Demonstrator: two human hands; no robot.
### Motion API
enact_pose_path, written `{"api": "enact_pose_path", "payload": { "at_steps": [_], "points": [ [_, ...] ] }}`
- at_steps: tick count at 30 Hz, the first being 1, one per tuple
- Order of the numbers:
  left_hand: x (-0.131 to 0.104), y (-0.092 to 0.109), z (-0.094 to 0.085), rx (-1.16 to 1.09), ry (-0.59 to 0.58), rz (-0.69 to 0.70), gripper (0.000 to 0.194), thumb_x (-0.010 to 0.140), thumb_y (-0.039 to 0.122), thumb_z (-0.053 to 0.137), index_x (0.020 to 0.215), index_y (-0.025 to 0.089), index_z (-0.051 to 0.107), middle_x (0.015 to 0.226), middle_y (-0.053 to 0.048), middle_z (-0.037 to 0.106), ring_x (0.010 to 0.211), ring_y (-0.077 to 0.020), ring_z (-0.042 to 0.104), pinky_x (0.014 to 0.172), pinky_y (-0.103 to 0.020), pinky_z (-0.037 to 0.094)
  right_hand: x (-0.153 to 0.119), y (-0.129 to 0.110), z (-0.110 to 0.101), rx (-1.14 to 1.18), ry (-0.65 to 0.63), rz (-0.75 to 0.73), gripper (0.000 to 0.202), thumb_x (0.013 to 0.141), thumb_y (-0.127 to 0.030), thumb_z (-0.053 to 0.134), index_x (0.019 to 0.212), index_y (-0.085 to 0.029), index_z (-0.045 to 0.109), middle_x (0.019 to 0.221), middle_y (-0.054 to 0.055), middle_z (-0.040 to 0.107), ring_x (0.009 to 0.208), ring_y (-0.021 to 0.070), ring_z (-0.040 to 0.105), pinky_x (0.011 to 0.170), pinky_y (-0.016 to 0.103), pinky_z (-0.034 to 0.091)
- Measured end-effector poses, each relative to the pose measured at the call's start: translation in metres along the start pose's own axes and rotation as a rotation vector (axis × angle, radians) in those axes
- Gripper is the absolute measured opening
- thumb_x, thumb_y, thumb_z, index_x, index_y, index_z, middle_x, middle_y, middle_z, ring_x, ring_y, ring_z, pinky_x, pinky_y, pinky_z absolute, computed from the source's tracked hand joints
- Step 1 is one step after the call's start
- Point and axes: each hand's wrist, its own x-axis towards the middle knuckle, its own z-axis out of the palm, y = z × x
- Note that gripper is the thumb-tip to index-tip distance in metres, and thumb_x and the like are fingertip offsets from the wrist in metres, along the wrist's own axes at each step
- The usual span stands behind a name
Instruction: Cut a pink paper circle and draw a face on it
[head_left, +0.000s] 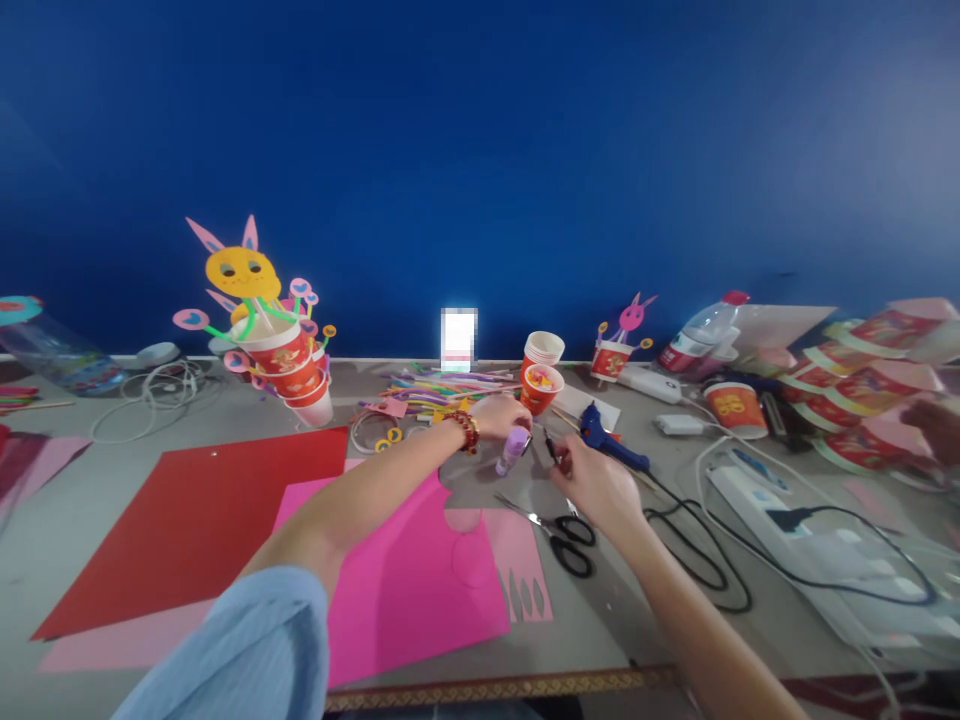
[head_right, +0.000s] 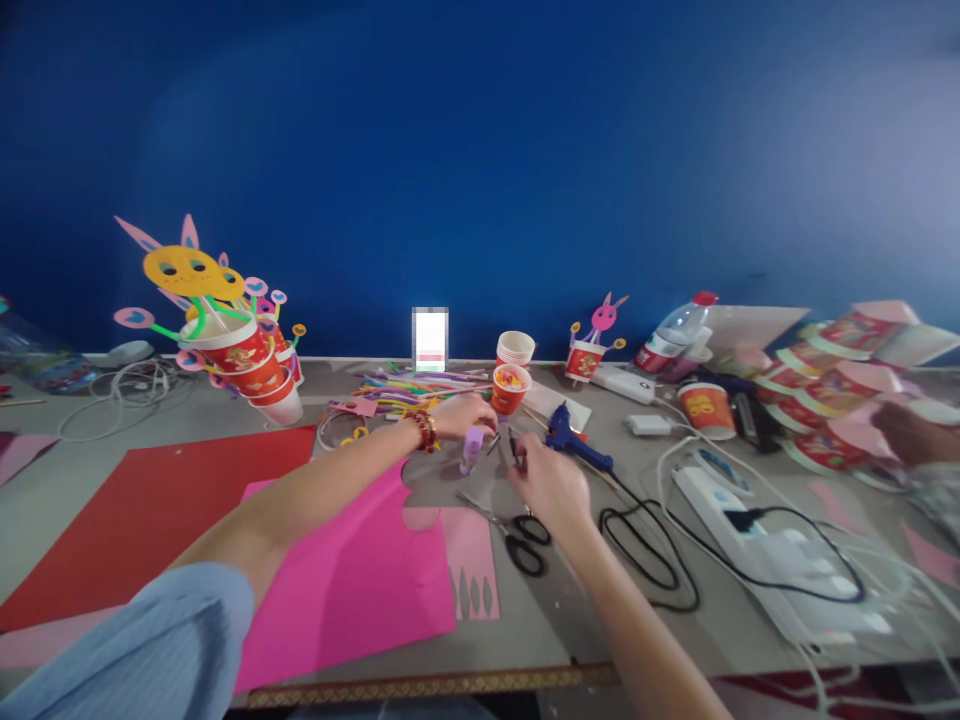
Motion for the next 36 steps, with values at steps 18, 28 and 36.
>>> {"api": "enact_pose_path", "payload": {
  "at_steps": [18, 28, 36],
  "points": [
    [-0.021, -0.009, -0.015, -0.678, 0.327, -0.172, 0.028, 0.094, 0.032, 0.058, 0.117, 0.016, 0.058, 0.117, -0.008, 0.06, 0.098, -0.0212, 0.062, 0.083, -0.04, 0.054, -0.027, 0.012, -0.021, 0.79, 0.354, -0.161, 0.023, 0.083, -0.03, 0.06, 0.104, -0.021, 0.055, 0.081, 0.002, 0.063, 0.063, 0.0141, 0.061, 0.06, 0.024, 0.051],
    [-0.122, 0.028, -0.024, -1.316, 0.561, -0.284, 0.039, 0.073, 0.047, 0.075, 0.085, 0.017, 0.053, 0.073, 0.002, 0.057, 0.06, -0.0071, 0.054, 0.06, -0.021, 0.045, -0.048, -0.057, -0.027, 0.729, 0.158, -0.426, 0.018, 0.085, -0.019, 0.054, 0.102, -0.022, 0.056, 0.077, 0.0, 0.064, 0.064, 0.0132, 0.061, 0.06, 0.023, 0.051],
    [-0.142, 0.043, -0.022, -1.393, 0.597, -0.291, 0.039, 0.07, 0.044, 0.079, 0.081, 0.017, 0.052, 0.07, 0.003, 0.057, 0.062, -0.0083, 0.054, 0.061, -0.021, 0.043, -0.049, -0.067, -0.025, 0.751, 0.11, -0.457, 0.018, 0.085, -0.018, 0.054, 0.103, -0.022, 0.055, 0.079, -0.001, 0.062, 0.062, 0.0118, 0.06, 0.06, 0.023, 0.05]
  ]
}}
